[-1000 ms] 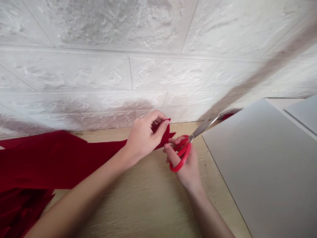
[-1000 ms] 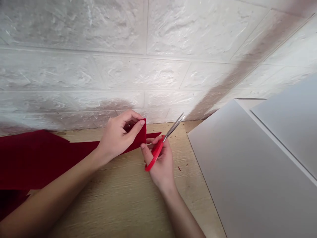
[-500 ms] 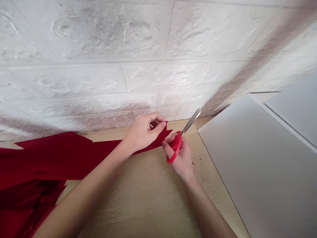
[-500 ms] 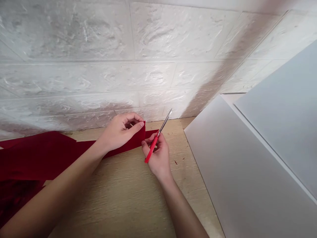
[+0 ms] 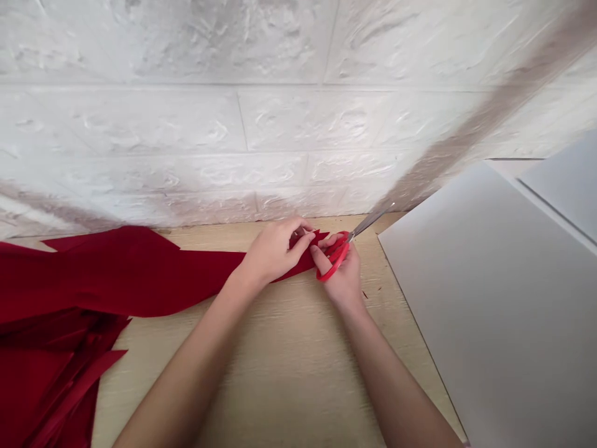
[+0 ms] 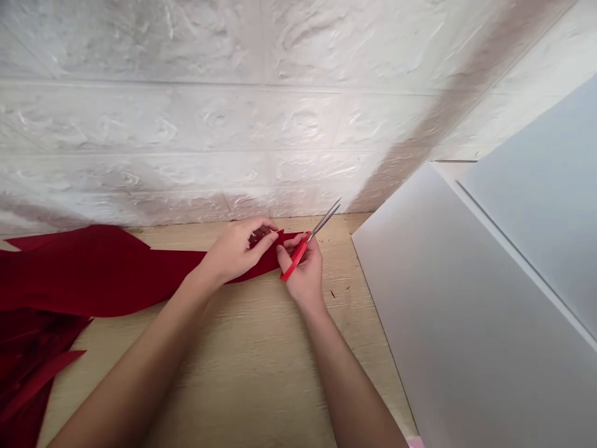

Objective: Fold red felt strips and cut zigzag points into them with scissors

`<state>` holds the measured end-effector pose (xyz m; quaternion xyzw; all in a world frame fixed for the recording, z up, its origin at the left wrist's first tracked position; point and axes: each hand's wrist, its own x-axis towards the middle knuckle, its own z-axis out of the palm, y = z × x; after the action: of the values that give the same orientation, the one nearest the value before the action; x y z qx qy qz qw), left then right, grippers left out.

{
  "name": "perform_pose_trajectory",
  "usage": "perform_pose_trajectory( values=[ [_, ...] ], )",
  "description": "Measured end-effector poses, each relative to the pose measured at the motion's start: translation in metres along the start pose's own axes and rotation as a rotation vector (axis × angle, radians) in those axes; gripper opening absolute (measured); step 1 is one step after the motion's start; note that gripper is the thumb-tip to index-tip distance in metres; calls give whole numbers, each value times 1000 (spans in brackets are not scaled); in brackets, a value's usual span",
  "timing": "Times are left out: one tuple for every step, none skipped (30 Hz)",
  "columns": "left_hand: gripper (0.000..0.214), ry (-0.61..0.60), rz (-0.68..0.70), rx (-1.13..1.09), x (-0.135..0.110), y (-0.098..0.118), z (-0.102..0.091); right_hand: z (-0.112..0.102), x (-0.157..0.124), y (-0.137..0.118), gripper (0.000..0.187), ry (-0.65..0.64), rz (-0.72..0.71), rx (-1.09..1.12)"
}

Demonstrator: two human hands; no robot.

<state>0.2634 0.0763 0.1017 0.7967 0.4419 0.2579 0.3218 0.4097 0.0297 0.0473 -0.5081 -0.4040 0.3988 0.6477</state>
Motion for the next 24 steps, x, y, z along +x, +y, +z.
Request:
perform_pose_trajectory(
  values=[
    [32, -31, -18, 92, -8, -4, -7, 0, 0, 1, 34, 5, -5, -10],
    [43, -76, -43, 189, -17, -9, -16, 0, 0, 2, 35, 13, -7, -18],
    [55, -133, -78, 274, -27, -14, -25, -1, 1, 2, 35, 21, 2, -24],
    [66, -205, -119, 329, -38, -19, -35, -1, 2, 2, 37, 32, 23, -25],
    [76, -268, -155, 352, -49, -25, -45, -1, 2, 2, 38, 44, 51, -22],
    [82, -324, -177, 359, -57, -32, -55, -1, 3, 2, 40, 60, 81, -17],
    [86, -369, -182, 363, -64, -39, -63, -1, 3, 2, 42, 76, 107, -12],
    [88, -395, -176, 365, -67, -46, -69, -1, 4, 2, 43, 91, 123, -7],
    [89, -410, -165, 366, -68, -53, -74, -1, 4, 2, 44, 102, 127, -1],
    [89, -418, -149, 367, -66, -59, -78, 0, 5, 2, 45, 108, 122, 6],
    [88, -423, -133, 368, -63, -65, -81, 0, 5, 2, 45, 112, 112, 11],
    [86, -430, -114, 368, -57, -70, -83, 0, 5, 2, 45, 116, 99, 16],
    [83, -440, -97, 369, -52, -74, -84, 0, 6, 1, 45, 123, 87, 20],
    [79, -451, -83, 373, -47, -76, -85, 0, 6, 1, 46, 133, 77, 26],
    [76, -461, -74, 380, -42, -78, -86, -1, 7, 1, 46, 142, 74, 32],
    [73, -468, -68, 392, -38, -79, -86, -1, 7, 1, 47, 148, 74, 39],
    [72, -471, -62, 406, -36, -80, -87, -2, 8, 1, 48, 151, 77, 44],
    [71, -469, -53, 417, -34, -81, -87, -2, 8, 2, 49, 149, 85, 48],
    [70, -462, -40, 419, -33, -82, -86, -3, 8, 2, 49, 148, 93, 49],
    [69, -453, -24, 412, -32, -83, -85, -3, 9, 2, 48, 149, 98, 47],
    [68, -443, -5, 400, -32, -85, -84, -3, 9, 2, 48, 151, 97, 45],
    [67, -433, 12, 386, -32, -88, -82, -4, 9, 2, 47, 154, 91, 43],
    [67, -424, 29, 375, -33, -91, -80, -4, 9, 2, 46, 155, 84, 41],
    [68, -413, 45, 370, -33, -95, -78, -4, 9, 2, 46, 156, 76, 38]
  ],
)
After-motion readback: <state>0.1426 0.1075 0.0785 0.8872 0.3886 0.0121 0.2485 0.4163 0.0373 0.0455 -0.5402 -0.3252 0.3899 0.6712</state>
